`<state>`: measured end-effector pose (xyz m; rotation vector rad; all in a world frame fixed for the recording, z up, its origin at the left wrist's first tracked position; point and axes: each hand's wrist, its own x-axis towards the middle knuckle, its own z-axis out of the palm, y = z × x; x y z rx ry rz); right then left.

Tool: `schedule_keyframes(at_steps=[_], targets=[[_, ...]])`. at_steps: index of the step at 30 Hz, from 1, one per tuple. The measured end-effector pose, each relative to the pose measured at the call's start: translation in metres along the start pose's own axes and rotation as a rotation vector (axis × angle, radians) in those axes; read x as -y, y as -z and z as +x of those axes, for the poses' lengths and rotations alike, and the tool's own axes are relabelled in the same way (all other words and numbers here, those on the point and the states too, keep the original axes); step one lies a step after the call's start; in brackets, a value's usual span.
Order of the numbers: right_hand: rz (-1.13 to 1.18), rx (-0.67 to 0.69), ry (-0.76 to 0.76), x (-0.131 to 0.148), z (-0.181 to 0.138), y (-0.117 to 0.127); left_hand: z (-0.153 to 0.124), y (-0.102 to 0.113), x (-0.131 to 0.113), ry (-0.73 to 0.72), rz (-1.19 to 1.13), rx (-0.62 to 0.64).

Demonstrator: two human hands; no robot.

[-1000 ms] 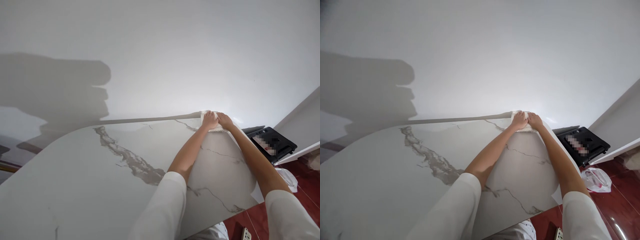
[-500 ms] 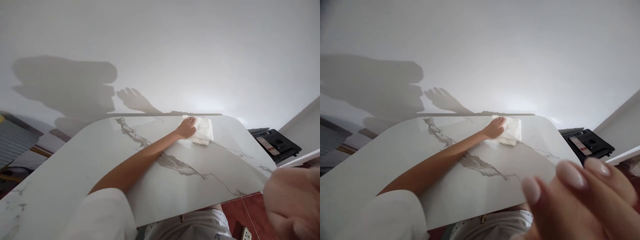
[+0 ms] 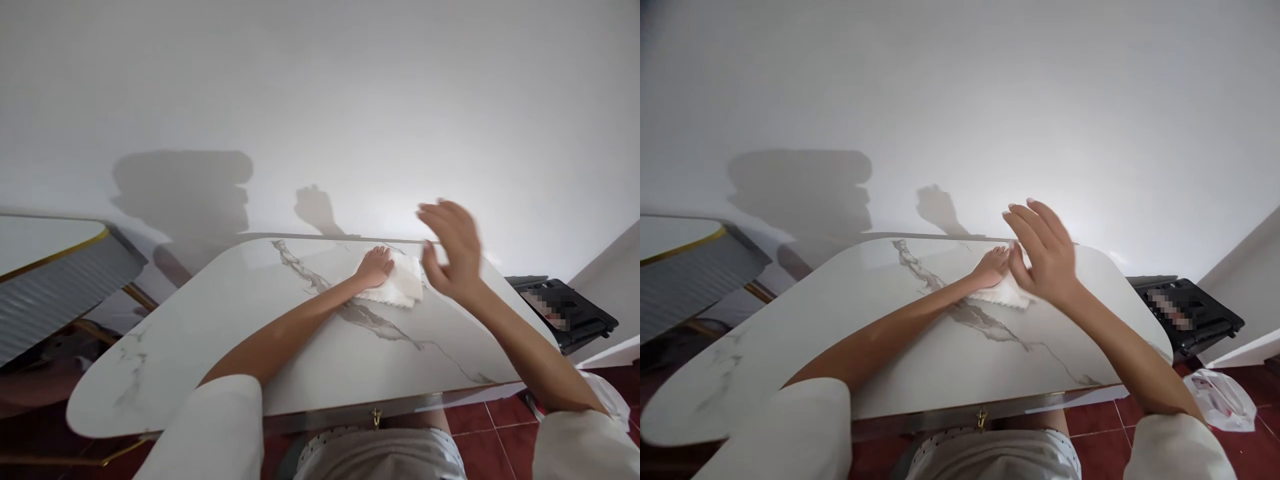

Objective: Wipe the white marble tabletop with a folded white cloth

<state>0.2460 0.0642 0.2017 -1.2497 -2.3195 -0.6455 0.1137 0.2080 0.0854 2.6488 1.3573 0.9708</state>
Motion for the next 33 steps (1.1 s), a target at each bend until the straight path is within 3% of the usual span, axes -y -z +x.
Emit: schedule_keyframes(at_steps=[3,6,8,10,18,24,28,33], targets=[[0.056,0.048,-0.087,-0.017,0.034,-0.063,0.001,-0.001,0.007,0.019,0.009,0.013],[0.12,0.348,-0.205,-0.029,0.061,-0.125,-0.009,0.007,0.028,0.035,0.025,-0.018],[0.164,0.428,-0.193,-0.023,0.078,-0.154,-0.021,0.015,0.049,0.073,0.042,-0.041],[0.209,0.419,-0.144,-0.005,0.095,-0.175,-0.035,0.026,0.076,0.12,0.06,-0.053],[0.164,0.289,0.083,0.104,0.156,-0.249,-0.095,0.074,0.197,0.259,0.071,-0.039],[0.184,0.202,0.024,0.15,0.205,-0.29,-0.095,0.089,0.272,0.273,0.027,-0.046],[0.172,0.155,-0.078,0.171,0.23,-0.311,-0.088,0.096,0.304,0.304,-0.039,-0.06],[0.131,0.159,-0.084,0.181,0.239,-0.319,-0.087,0.101,0.314,0.372,-0.063,-0.004]])
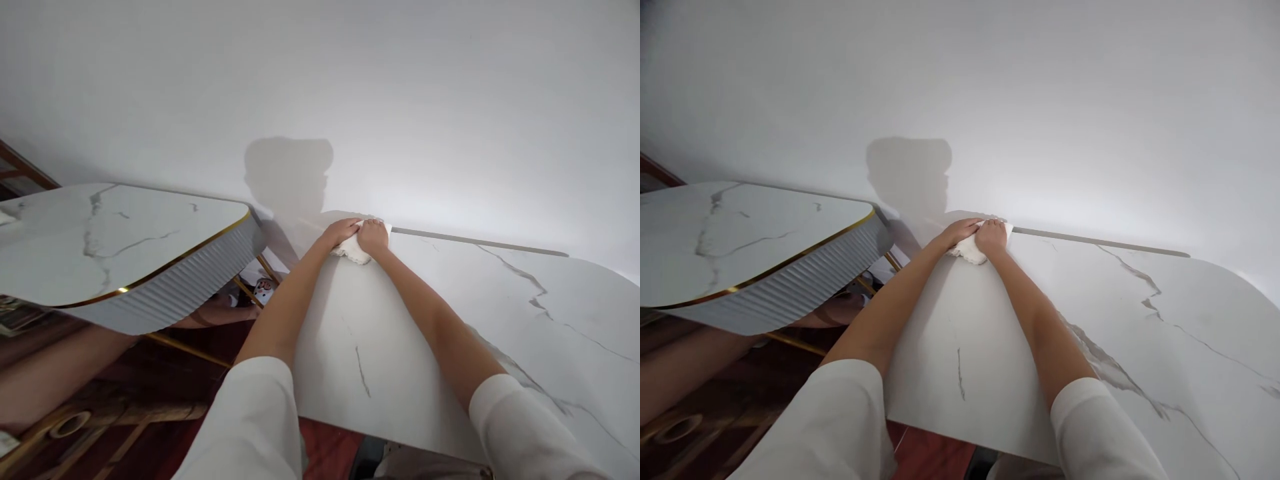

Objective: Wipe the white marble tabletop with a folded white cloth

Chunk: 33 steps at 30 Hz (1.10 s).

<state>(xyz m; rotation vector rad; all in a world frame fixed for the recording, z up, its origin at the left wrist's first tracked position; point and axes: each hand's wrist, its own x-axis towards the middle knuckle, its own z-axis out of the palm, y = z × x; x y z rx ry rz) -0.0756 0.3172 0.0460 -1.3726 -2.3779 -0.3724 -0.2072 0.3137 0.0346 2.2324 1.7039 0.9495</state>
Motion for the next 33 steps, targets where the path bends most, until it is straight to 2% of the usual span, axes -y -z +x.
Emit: schedule_keyframes(at_steps=[5,8,12,16,20,26,29,33], targets=[[-0.014,0.043,0.039,0.006,-0.015,0.009,-0.011,-0.001,0.003,-0.04,0.029,-0.015],[-0.002,0.048,0.063,0.02,-0.031,0.01,-0.026,0.0,0.013,-0.064,0.055,-0.021],[0.01,0.011,0.117,0.054,-0.058,0.008,-0.067,0.003,0.033,-0.086,0.058,-0.032],[-0.007,0.001,0.179,0.089,-0.095,0.011,-0.124,0.003,0.043,0.042,0.03,-0.05],[-0.028,0.019,0.24,0.115,-0.135,0.026,-0.179,0.008,0.032,0.09,-0.024,-0.052],[-0.064,0.086,0.337,0.141,-0.19,0.059,-0.247,0.012,0.017,0.123,-0.067,-0.095],[-0.077,0.093,0.412,0.145,-0.216,0.07,-0.28,0.003,0.005,0.12,-0.039,-0.211],[-0.059,0.059,0.497,0.135,-0.245,0.08,-0.315,-0.011,-0.03,0.048,0.018,-0.398]])
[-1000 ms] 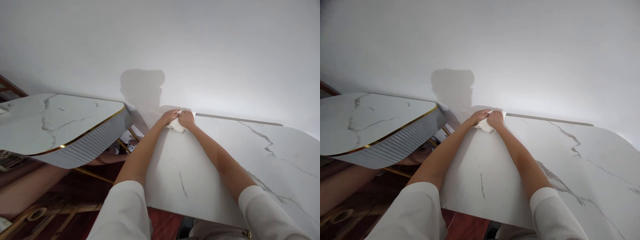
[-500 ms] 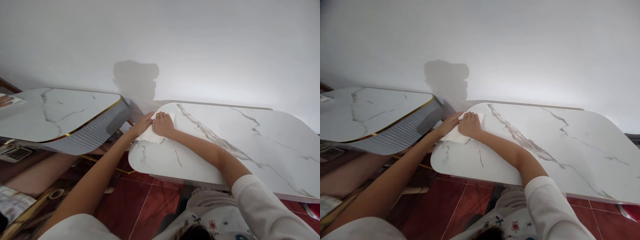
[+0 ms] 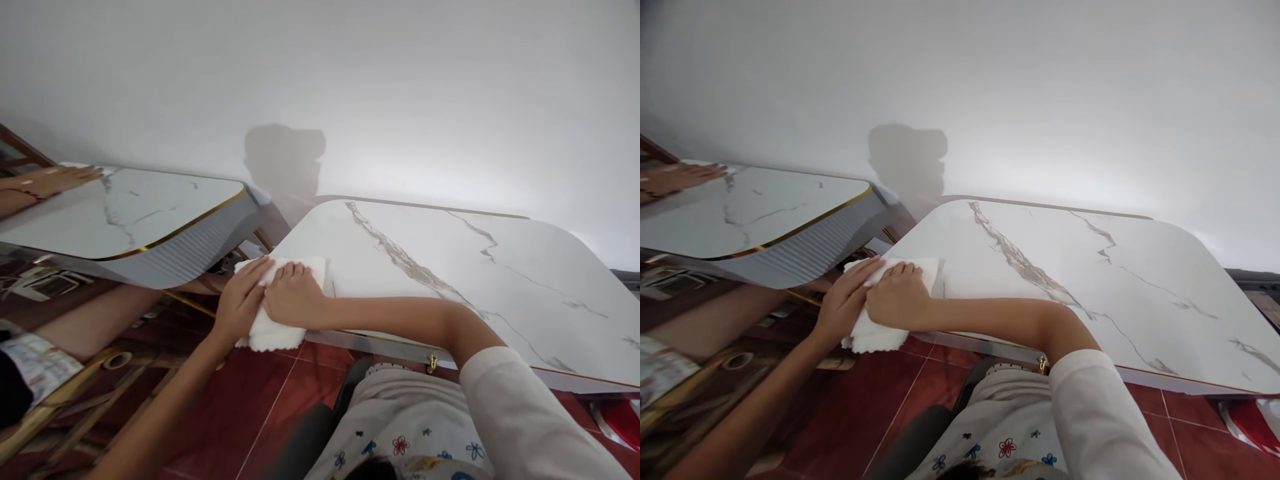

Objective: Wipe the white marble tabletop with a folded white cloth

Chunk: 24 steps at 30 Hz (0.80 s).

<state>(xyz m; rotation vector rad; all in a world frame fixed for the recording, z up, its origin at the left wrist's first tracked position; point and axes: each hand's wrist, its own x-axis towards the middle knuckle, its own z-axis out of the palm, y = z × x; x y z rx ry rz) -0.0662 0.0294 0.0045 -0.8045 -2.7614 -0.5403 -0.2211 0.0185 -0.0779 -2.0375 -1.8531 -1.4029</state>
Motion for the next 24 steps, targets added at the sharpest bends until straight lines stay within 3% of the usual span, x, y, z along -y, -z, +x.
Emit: schedule_keyframes(at_steps=[2,5,7,10,13,18,24], targets=[[0.015,-0.002,0.022,-0.006,-0.013,0.003,-0.008,-0.001,-0.017,-0.047,0.06,-0.003],[0.033,0.036,0.022,-0.026,-0.024,0.007,0.004,-0.011,-0.035,-0.093,0.188,0.141],[0.042,0.071,-0.037,-0.045,-0.023,0.008,0.025,-0.022,-0.042,-0.108,0.251,0.251],[0.09,0.145,-0.202,-0.08,-0.009,0.008,0.07,-0.046,-0.048,-0.13,0.271,0.314],[0.175,0.178,-0.338,-0.114,0.014,0.004,0.119,-0.069,-0.047,-0.164,0.244,0.285],[0.2,0.061,-0.52,-0.15,0.053,-0.015,0.181,-0.1,-0.028,-0.211,0.12,0.225],[0.153,-0.039,-0.525,-0.187,0.089,-0.04,0.231,-0.126,-0.004,-0.182,0.004,0.162]])
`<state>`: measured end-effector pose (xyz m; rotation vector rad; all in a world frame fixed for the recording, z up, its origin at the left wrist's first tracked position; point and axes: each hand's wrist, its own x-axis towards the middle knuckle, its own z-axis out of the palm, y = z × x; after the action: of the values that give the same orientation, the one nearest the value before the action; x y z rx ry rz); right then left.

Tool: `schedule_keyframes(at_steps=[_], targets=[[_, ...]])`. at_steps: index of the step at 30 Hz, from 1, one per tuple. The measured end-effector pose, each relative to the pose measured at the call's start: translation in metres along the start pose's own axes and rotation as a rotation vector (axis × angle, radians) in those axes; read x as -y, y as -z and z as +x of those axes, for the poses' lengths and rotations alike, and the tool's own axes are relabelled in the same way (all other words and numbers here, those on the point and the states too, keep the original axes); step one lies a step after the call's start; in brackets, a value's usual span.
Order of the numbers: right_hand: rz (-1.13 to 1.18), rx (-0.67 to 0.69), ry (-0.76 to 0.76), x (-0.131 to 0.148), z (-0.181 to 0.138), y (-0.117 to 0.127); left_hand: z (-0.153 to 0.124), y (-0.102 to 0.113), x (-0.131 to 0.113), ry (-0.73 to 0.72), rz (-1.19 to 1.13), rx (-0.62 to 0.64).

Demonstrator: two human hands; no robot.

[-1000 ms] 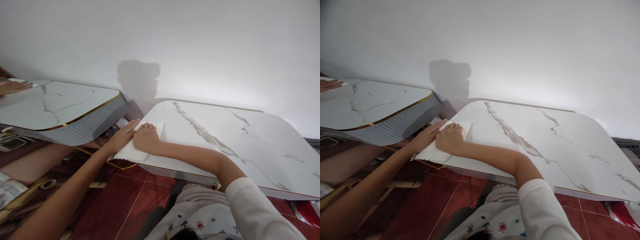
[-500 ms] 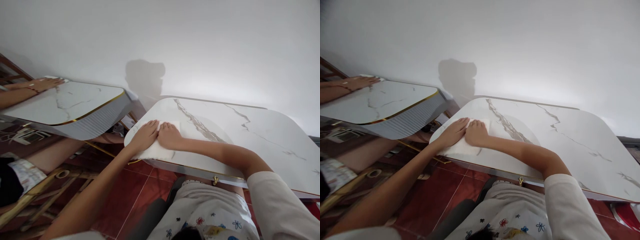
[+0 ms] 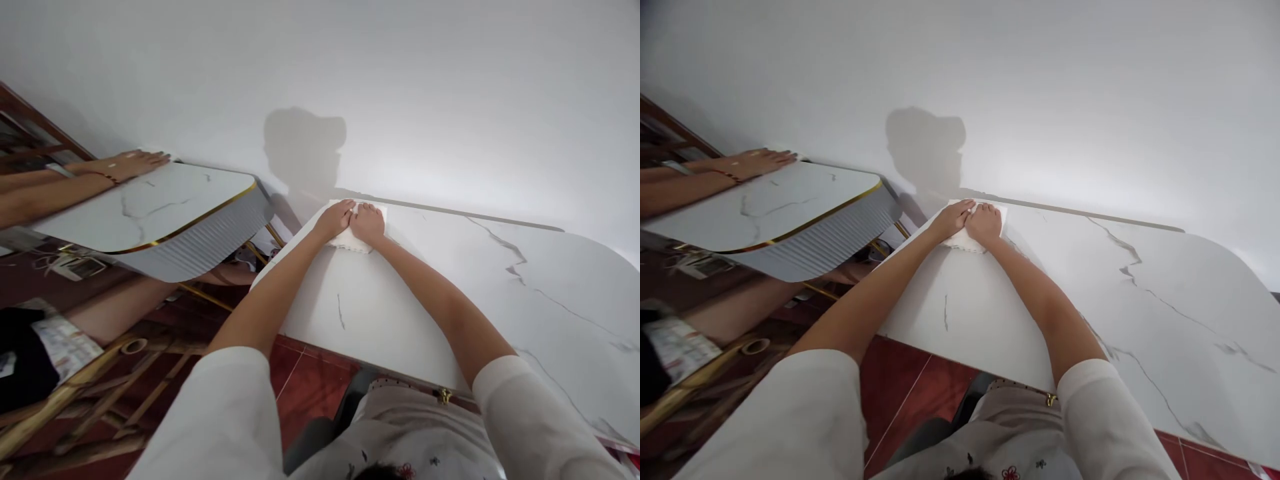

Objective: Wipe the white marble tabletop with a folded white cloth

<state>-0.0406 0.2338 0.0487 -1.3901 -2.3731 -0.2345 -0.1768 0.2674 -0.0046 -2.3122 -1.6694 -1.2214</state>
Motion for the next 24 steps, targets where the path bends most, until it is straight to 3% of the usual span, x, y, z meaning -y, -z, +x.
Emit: schedule_keyframes(at_steps=[4,7,13,18,24], targets=[[-0.027,-0.009,-0.08,-0.017,0.031,-0.005,0.032,-0.007,0.005,-0.012,-0.055,-0.002],[-0.057,-0.019,-0.072,-0.03,0.052,-0.006,0.053,-0.012,0.006,0.072,-0.066,0.014],[-0.083,0.024,-0.097,-0.042,0.076,-0.012,0.081,-0.016,0.014,0.1,-0.11,0.058],[-0.055,-0.045,-0.106,-0.042,0.077,-0.018,0.086,-0.012,0.015,0.009,-0.132,0.121],[-0.076,-0.062,-0.096,-0.035,0.059,-0.018,0.07,-0.006,0.006,-0.072,-0.053,0.166]])
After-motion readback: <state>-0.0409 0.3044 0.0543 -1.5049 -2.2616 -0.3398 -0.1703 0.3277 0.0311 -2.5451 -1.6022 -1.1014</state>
